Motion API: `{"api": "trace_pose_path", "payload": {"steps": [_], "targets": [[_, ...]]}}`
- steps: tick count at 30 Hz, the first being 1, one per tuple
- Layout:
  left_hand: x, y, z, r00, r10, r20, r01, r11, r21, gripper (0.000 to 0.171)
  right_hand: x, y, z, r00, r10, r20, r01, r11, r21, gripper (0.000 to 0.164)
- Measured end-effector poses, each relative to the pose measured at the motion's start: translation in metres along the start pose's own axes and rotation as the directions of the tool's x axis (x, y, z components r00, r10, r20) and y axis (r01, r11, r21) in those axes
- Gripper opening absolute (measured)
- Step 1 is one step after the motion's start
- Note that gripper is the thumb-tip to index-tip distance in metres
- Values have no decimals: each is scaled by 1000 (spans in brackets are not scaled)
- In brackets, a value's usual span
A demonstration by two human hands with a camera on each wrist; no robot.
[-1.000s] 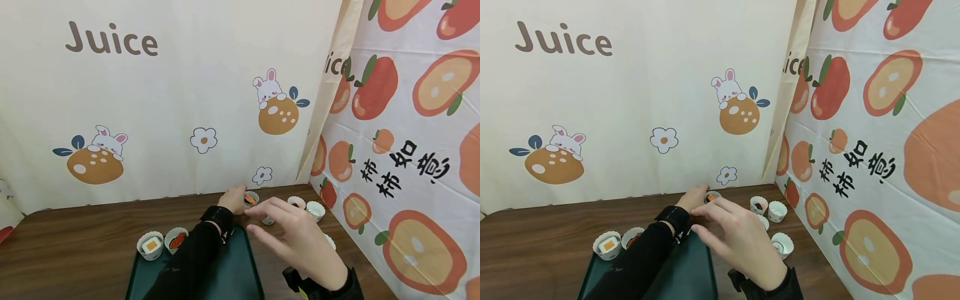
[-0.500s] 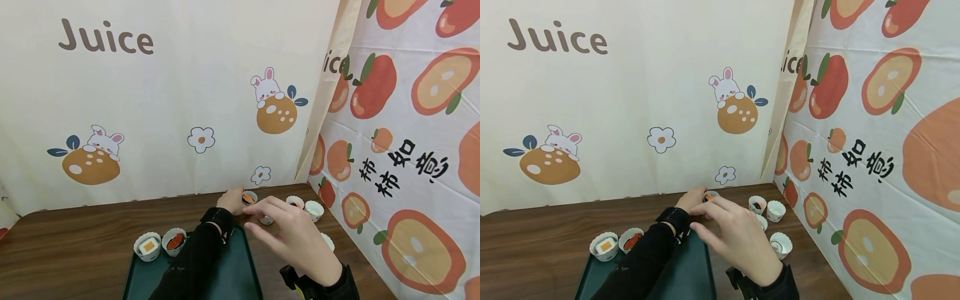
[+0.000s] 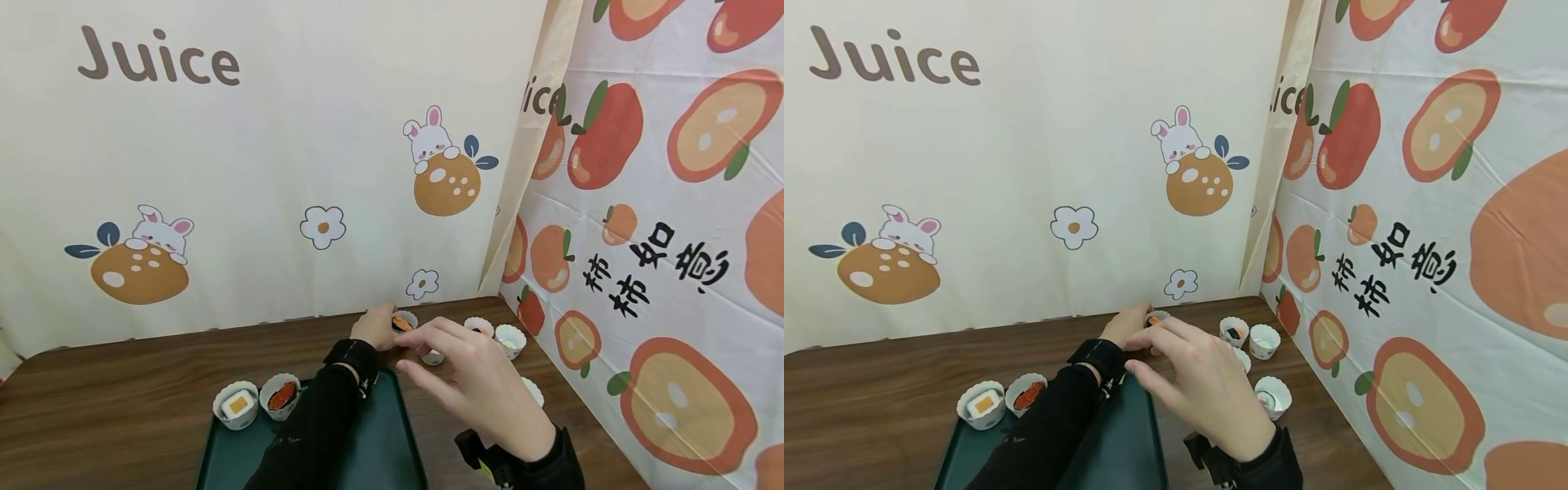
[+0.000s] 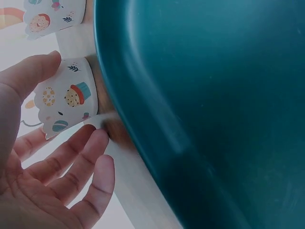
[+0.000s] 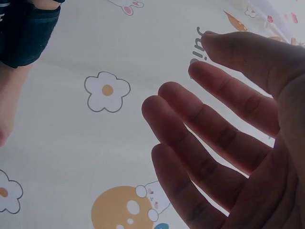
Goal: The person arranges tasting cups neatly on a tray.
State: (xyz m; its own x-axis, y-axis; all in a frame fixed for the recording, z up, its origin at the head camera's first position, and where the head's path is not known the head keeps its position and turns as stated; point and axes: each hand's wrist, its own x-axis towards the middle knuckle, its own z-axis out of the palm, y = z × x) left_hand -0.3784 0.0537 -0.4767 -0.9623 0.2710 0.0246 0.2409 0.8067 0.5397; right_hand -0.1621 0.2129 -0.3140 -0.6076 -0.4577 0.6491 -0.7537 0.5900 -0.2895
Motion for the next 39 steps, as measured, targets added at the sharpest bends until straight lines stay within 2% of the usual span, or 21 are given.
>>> {"api": "trace_pose_path", "payload": {"steps": [3, 6, 7, 18, 22, 26, 34, 39], "targets": [[-4, 3, -4, 1000, 14, -6, -14, 1000, 2, 67, 1, 1, 0, 1000, 4, -6, -4, 1000, -16, 23], [-23, 22, -21, 1000, -2, -6, 2, 1000, -5, 61, 1, 4, 1, 1000, 12, -10, -12, 999, -30, 22], [-24, 22, -21, 1000, 3, -11, -3, 1000, -2, 61, 1, 5, 1, 1000, 15, -10, -15, 999, -37, 22], [-26, 25, -23, 1000, -6, 28, 6, 1000, -7, 66, -1, 8, 4, 999, 47, -3, -47, 996, -70, 20], [-24, 22, -22, 1000, 18, 18, -19, 1000, 20, 65, 0, 9, 5, 999, 44, -1, -44, 997, -58, 21], [-25, 24, -24, 1000, 9, 27, -9, 1000, 4, 64, 0, 10, 5, 999, 37, -1, -37, 998, -58, 22], [-23, 19, -26, 997, 80, 7, -80, 997, 0, 54, 0, 12, 6, 999, 38, -6, -39, 997, -68, 23], [-28, 18, -30, 996, 92, 9, -92, 996, -15, 49, -1, 11, 7, 999, 50, -14, -51, 991, -121, 23]]}}
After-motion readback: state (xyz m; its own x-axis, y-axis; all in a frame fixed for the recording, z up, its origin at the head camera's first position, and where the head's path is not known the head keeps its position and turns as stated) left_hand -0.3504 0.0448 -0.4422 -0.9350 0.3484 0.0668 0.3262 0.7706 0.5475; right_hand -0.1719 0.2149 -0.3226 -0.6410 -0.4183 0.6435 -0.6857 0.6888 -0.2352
